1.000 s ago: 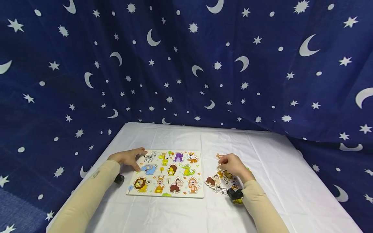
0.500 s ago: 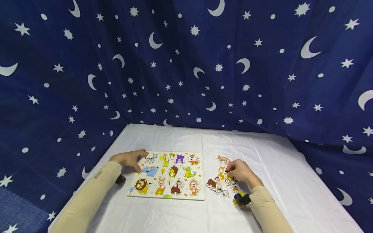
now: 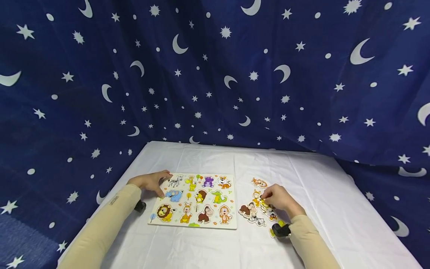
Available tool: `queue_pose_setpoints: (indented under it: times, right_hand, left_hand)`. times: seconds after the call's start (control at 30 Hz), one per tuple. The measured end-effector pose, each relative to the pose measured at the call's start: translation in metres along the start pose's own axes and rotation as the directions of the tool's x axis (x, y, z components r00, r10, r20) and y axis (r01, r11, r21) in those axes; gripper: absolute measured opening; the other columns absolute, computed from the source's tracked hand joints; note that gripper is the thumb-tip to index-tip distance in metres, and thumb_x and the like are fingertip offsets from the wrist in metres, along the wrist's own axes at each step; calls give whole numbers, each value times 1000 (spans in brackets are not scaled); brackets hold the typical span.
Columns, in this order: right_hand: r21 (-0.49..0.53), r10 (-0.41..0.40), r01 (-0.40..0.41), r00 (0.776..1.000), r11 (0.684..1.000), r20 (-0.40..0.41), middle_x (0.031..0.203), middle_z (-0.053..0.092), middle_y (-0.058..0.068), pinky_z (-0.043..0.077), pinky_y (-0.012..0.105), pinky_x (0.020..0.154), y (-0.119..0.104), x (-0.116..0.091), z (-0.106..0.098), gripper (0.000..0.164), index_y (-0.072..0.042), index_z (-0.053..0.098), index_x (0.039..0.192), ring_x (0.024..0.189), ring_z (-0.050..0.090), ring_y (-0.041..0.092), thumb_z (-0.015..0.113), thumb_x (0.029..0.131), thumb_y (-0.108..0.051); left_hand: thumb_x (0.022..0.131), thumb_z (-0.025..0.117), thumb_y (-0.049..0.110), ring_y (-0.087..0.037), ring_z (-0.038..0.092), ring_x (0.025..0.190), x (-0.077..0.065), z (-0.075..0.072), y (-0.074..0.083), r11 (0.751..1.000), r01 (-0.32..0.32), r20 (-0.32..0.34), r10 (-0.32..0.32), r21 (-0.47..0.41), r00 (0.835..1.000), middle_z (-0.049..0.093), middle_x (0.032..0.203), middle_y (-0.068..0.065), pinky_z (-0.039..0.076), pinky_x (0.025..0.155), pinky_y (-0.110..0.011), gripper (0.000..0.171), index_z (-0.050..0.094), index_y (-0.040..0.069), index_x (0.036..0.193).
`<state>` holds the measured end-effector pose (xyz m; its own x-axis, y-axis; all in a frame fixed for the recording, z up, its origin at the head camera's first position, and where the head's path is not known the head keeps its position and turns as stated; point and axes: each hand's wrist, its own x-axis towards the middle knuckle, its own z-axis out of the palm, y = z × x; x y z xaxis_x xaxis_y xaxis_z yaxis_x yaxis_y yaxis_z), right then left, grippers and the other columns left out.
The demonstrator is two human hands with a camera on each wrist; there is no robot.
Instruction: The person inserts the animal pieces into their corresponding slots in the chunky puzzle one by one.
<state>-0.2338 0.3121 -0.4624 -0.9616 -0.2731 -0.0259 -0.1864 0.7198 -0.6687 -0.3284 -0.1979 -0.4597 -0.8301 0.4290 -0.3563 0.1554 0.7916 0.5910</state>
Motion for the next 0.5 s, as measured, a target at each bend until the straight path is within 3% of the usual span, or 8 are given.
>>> queue_pose_setpoints:
  times: [0.5]
  right_hand:
    - [21, 22, -22, 1000, 1000, -12, 86, 74, 10, 51, 23, 60, 1, 0, 0, 12, 2, 76, 91, 69, 59, 9, 70, 81, 5]
  left_hand:
    - [64, 92, 8, -41, 17, 153, -1, -2, 0, 999, -27, 3, 27, -21, 1000, 23, 165, -19, 14, 125, -57, 100, 43, 6, 151]
